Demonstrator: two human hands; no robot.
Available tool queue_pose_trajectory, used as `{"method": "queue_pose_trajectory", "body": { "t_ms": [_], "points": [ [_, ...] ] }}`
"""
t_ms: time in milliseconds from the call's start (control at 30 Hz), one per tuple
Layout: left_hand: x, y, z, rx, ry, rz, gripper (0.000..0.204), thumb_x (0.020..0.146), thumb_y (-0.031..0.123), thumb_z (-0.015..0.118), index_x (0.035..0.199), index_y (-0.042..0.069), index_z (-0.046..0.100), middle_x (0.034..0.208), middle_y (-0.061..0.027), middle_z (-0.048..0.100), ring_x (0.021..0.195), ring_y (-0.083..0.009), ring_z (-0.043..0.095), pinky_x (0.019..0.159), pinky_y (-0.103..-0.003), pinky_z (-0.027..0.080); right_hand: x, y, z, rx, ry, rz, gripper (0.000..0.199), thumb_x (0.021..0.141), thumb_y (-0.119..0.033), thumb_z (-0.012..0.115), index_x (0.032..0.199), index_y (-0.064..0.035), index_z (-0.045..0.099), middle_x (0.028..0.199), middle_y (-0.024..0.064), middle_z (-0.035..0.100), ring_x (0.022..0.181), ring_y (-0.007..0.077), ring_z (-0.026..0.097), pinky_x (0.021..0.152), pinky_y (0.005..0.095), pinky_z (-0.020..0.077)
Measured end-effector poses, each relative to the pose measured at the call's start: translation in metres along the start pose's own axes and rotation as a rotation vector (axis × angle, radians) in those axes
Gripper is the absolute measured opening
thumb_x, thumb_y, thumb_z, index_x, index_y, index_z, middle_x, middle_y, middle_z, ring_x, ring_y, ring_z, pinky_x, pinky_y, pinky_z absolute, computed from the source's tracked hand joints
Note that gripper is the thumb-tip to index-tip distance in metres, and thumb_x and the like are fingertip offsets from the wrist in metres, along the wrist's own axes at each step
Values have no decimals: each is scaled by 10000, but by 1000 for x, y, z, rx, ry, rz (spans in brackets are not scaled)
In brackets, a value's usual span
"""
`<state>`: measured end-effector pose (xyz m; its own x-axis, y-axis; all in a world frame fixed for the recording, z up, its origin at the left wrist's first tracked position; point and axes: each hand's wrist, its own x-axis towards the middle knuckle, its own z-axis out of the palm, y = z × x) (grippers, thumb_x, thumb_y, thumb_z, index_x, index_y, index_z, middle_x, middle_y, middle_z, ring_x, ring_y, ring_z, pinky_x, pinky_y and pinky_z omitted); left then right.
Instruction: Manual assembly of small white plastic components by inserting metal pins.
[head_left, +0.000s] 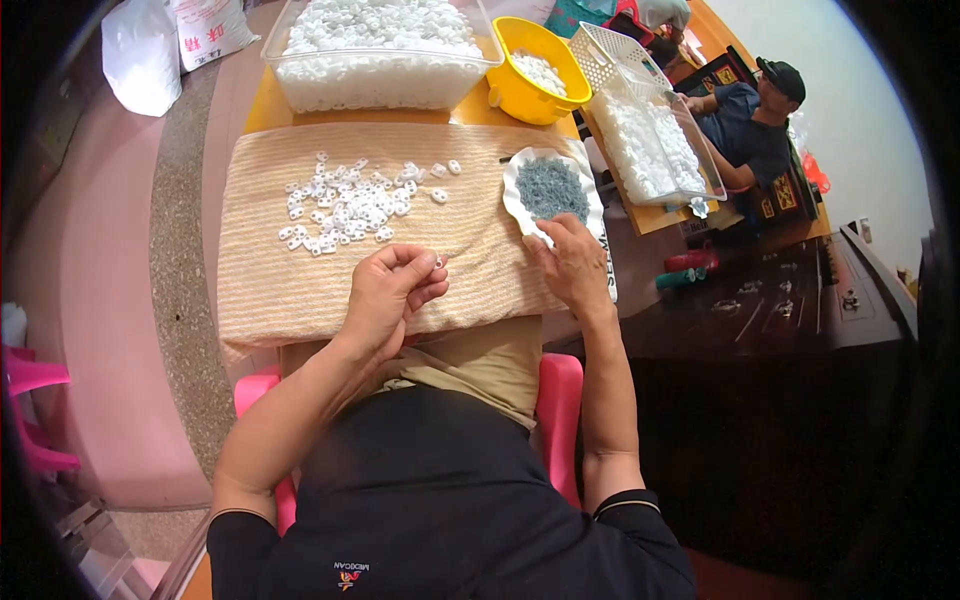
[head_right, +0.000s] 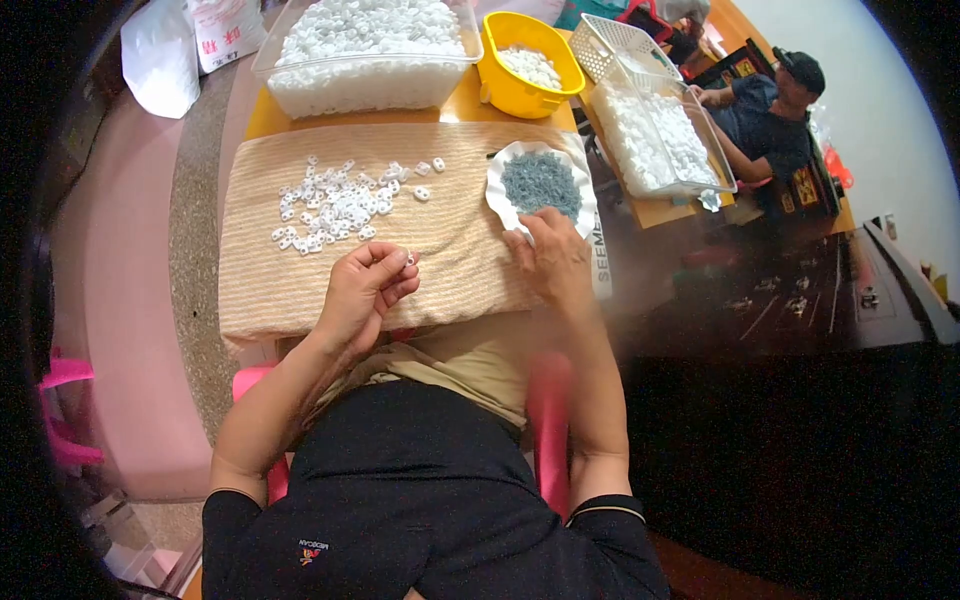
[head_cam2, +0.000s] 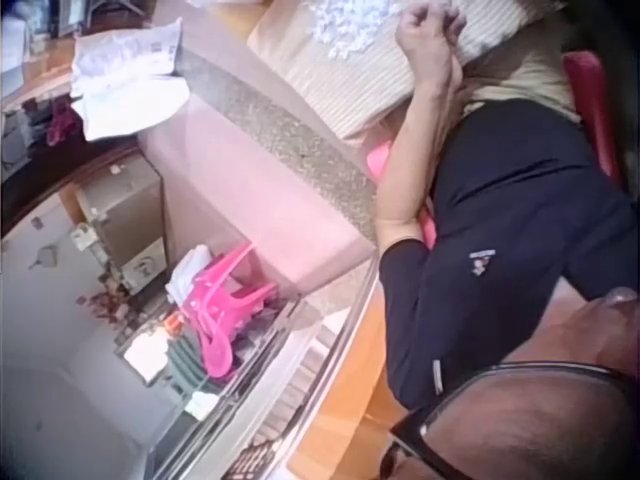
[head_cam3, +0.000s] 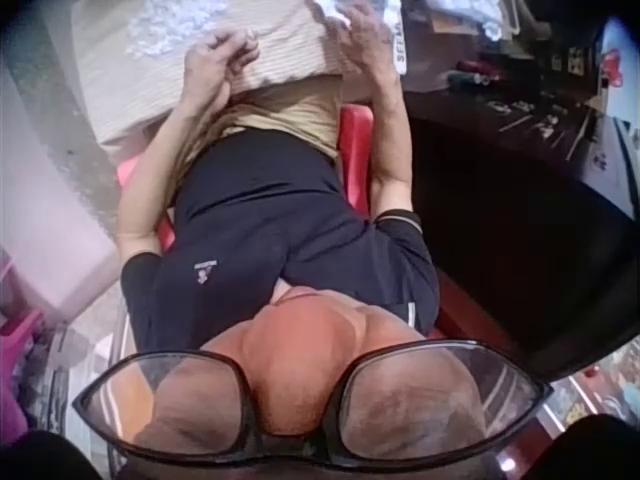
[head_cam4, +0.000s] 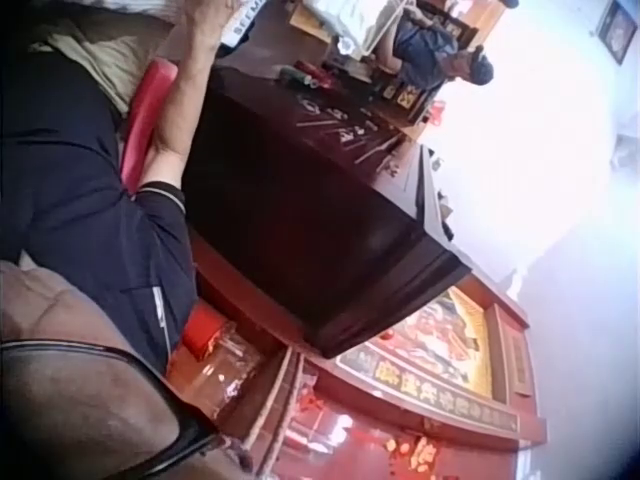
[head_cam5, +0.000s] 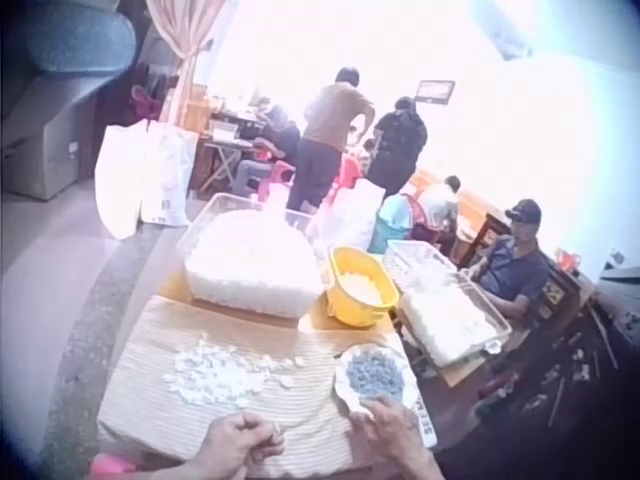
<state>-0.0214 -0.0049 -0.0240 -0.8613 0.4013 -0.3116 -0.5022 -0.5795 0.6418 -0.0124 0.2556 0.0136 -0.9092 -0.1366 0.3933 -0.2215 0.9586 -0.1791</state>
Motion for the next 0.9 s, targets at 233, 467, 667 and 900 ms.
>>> {"method": "queue_pose_trajectory", "body": {
  "t_ms": [233, 467, 667, 900],
  "points": [
    [-1, -2, 2, 10, 6, -23, 74, 914, 91, 620, 926, 19, 607, 901, -73, 654, 778, -106, 626, 727, -233, 558, -3, 11, -15, -118, -63, 86, 324, 804, -311, 718, 981, -44, 674, 971, 113, 629, 902, 316, 616, 740, 408, 502],
    [-1, -4, 1, 26, 14, -35, 78, 909, 91, 628, 932, 20, 607, 901, -72, 653, 774, -105, 624, 722, -235, 556, -7, 20, -10, -244, -189, 24, 385, 767, -363, 735, 992, -57, 672, 942, 108, 620, 849, 315, 598, 745, 402, 490],
    [0, -5, 0, 21, 19, -44, 84, 904, 89, 634, 936, 16, 606, 910, -74, 655, 773, -106, 626, 715, -236, 559, -10, 23, -3, -241, -157, 0, 355, 757, -311, 743, 994, -56, 671, 934, 100, 616, 856, 303, 590, 743, 394, 482],
    [0, -6, 1, 27, 20, -49, 85, 898, 86, 641, 931, 14, 609, 898, -70, 654, 769, -106, 626, 717, -238, 563, -14, 17, 1, -221, -73, -19, 294, 752, -247, 742, 963, -64, 649, 892, 87, 580, 821, 292, 569, 715, 410, 463]
  ]
}}
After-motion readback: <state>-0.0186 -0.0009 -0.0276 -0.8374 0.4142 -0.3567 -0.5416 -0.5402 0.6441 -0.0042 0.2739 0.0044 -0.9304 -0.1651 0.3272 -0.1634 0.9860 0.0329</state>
